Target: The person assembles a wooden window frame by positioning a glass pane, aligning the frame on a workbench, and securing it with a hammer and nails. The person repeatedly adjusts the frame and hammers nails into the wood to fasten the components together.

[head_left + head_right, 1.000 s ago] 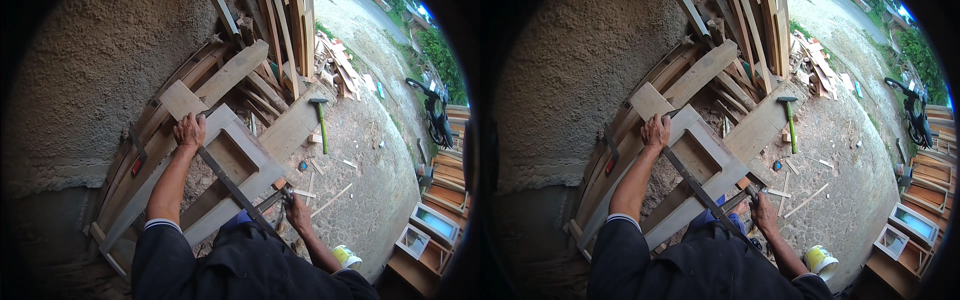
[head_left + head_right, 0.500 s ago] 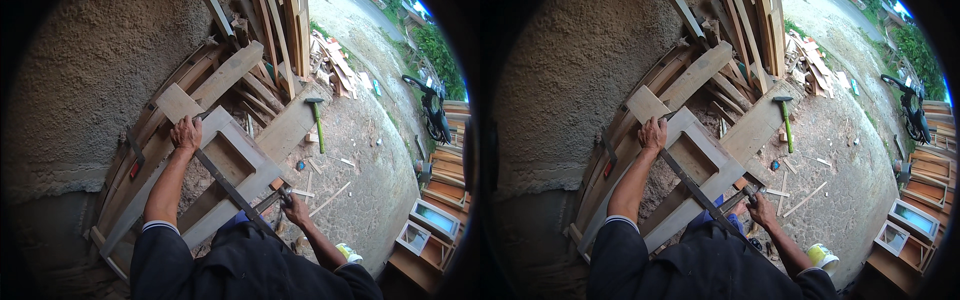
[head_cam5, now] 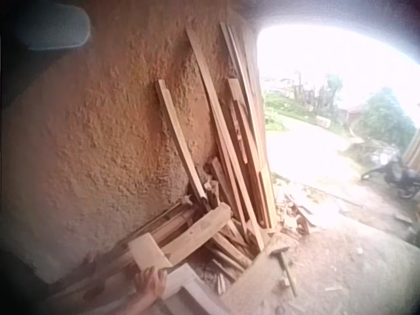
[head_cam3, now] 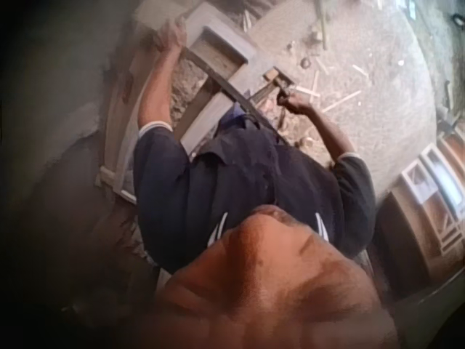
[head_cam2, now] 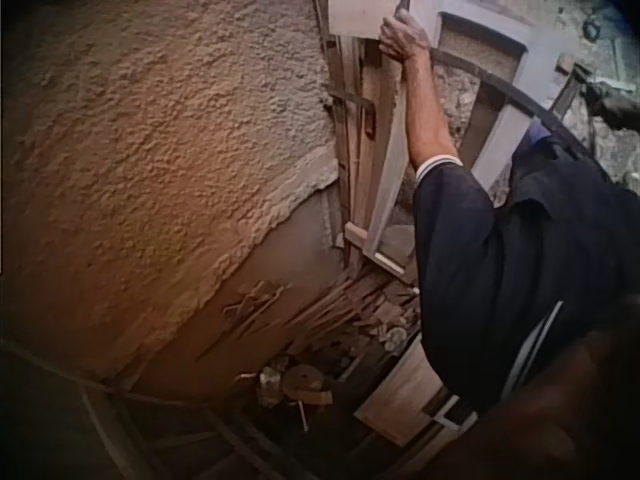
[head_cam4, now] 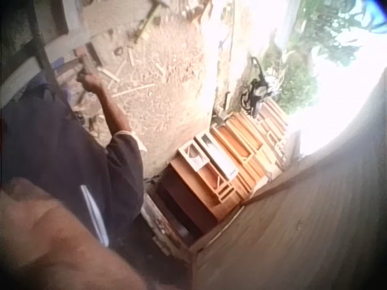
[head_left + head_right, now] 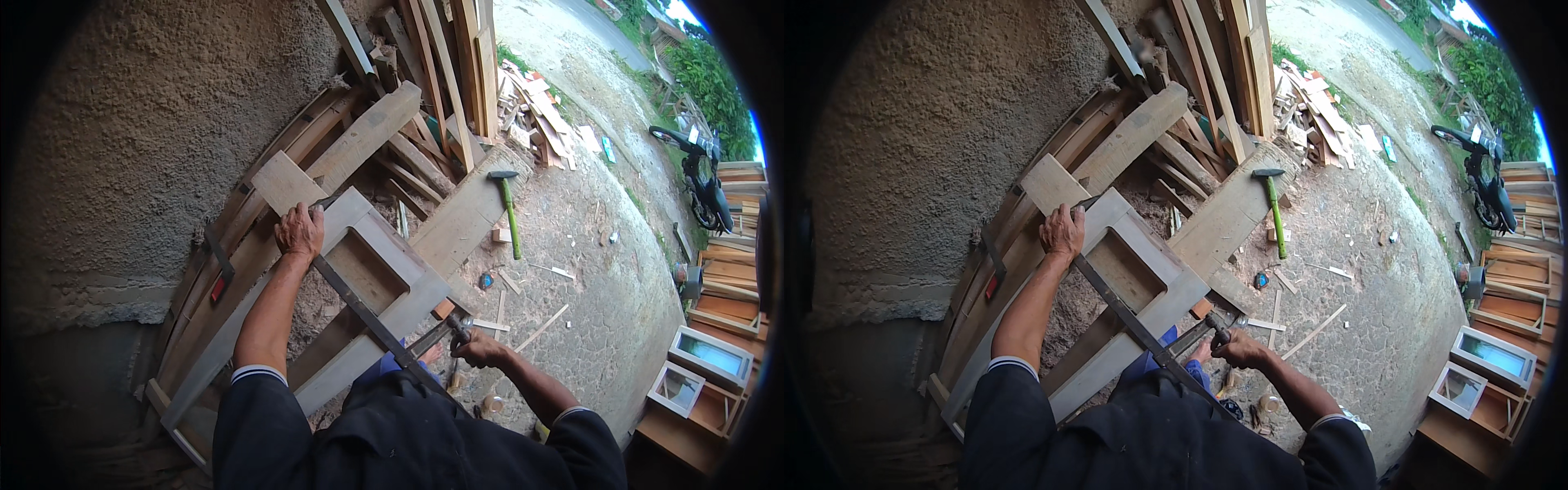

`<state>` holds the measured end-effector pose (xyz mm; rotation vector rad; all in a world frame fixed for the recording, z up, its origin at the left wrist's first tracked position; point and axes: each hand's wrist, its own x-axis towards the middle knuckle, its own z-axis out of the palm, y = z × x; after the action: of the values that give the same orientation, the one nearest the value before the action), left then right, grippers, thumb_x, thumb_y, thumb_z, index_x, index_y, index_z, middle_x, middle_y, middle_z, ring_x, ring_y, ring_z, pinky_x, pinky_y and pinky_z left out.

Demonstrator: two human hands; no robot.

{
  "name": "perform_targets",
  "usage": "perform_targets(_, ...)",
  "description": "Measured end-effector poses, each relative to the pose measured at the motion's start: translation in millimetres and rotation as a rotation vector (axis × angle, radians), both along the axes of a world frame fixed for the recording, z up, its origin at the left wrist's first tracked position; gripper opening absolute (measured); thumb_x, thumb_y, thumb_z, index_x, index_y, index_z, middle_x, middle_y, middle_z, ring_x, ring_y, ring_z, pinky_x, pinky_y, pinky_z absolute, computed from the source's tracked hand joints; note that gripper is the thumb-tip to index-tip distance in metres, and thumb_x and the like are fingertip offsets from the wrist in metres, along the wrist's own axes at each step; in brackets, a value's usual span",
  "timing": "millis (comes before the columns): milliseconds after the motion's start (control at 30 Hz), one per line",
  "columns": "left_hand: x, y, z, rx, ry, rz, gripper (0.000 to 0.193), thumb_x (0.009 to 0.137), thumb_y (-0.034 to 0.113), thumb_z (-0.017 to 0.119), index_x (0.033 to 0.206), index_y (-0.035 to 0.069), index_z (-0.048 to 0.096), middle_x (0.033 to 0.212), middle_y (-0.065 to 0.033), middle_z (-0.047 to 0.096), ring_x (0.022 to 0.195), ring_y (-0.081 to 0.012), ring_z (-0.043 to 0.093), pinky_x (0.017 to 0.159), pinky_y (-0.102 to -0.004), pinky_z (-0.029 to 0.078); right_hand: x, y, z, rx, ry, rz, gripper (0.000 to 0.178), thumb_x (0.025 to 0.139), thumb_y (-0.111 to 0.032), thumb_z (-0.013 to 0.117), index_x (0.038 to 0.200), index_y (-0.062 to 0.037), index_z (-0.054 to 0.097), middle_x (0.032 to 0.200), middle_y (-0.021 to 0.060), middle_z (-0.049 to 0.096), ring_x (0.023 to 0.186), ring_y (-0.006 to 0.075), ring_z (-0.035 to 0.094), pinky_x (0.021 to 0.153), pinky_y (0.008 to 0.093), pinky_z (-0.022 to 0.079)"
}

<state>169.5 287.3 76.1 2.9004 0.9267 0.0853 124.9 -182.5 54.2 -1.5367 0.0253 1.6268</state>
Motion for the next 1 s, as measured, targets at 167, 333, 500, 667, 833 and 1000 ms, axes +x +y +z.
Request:
perform_targets(167,-1.8,1.7,-3.2,0.000,0.004,0.008,0.044,0.100,0.049,0.045,0.110,0.009,0.059,0.110,-0.0176,0.068,0.108,-0.0371,0.063,0.091,-0.0550,0.045,56.7,-22.0,5.4,-0.018,-0.858,-0.097,0.062,0.093,-0.032,0.071,0.145,-0.0056,0.050,0.096,0.0120,0.068,0.092,0.0213,0.065,0.087,0.0388,0.051)
perform_targets(333,-1.8,1.4,-2.4,-0.045,0.012,0.037,0.044,0.100,0.050,0.046,0.112,0.009,0.060,0.115,-0.0159,0.066,0.112,-0.0353,0.061,0.096,-0.0536,0.043,186.2,-31.0,-33.4,-0.595,-1.567,-0.258,0.067,0.091,-0.034,0.069,0.148,-0.0076,0.043,0.119,0.0236,0.057,0.109,0.0387,0.059,0.093,0.0476,0.049)
perform_targets(500,-3.3,1.1,3.5,-0.072,-0.020,0.025,0.043,0.099,0.049,0.047,0.108,0.009,0.061,0.113,-0.0157,0.066,0.109,-0.0347,0.062,0.094,-0.0529,0.044,241.6,-10.0,-75.0,-0.620,-1.390,-0.139,0.072,0.091,-0.032,0.067,0.153,-0.0120,0.035,0.124,0.0281,0.052,0.114,0.0469,0.057,0.098,0.0486,0.048)
perform_targets(667,-4.5,5.7,-0.8,-0.087,-0.055,0.011,0.042,0.099,0.049,0.048,0.105,0.009,0.062,0.107,-0.0149,0.067,0.104,-0.0340,0.063,0.091,-0.0511,0.044,256.8,37.7,-55.4,-0.546,-1.424,-0.318,0.034,0.099,-0.027,0.057,0.125,-0.0047,0.060,0.097,0.0222,0.066,0.094,0.0347,0.066,0.083,0.0472,0.050)
perform_targets(833,-5.7,7.4,-6.1,-0.104,-0.089,0.010,0.038,0.100,0.046,0.048,0.102,0.010,0.062,0.103,-0.0133,0.066,0.102,-0.0320,0.063,0.092,-0.0494,0.044,268.2,135.4,39.1,-0.136,-1.477,-0.047,0.028,0.103,-0.027,0.051,0.113,-0.0040,0.061,0.098,0.0255,0.069,0.092,0.0419,0.068,0.076,0.0485,0.051)
perform_targets(1000,-7.2,8.4,-7.6,-0.116,-0.142,0.009,0.031,0.100,0.040,0.049,0.100,0.012,0.062,0.099,-0.0109,0.067,0.099,-0.0302,0.065,0.085,-0.0483,0.046,273.3,248.9,99.4,0.069,-1.381,0.416,0.032,0.102,-0.027,0.054,0.126,-0.0071,0.060,0.094,0.0238,0.069,0.088,0.0360,0.070,0.076,0.0447,0.053)
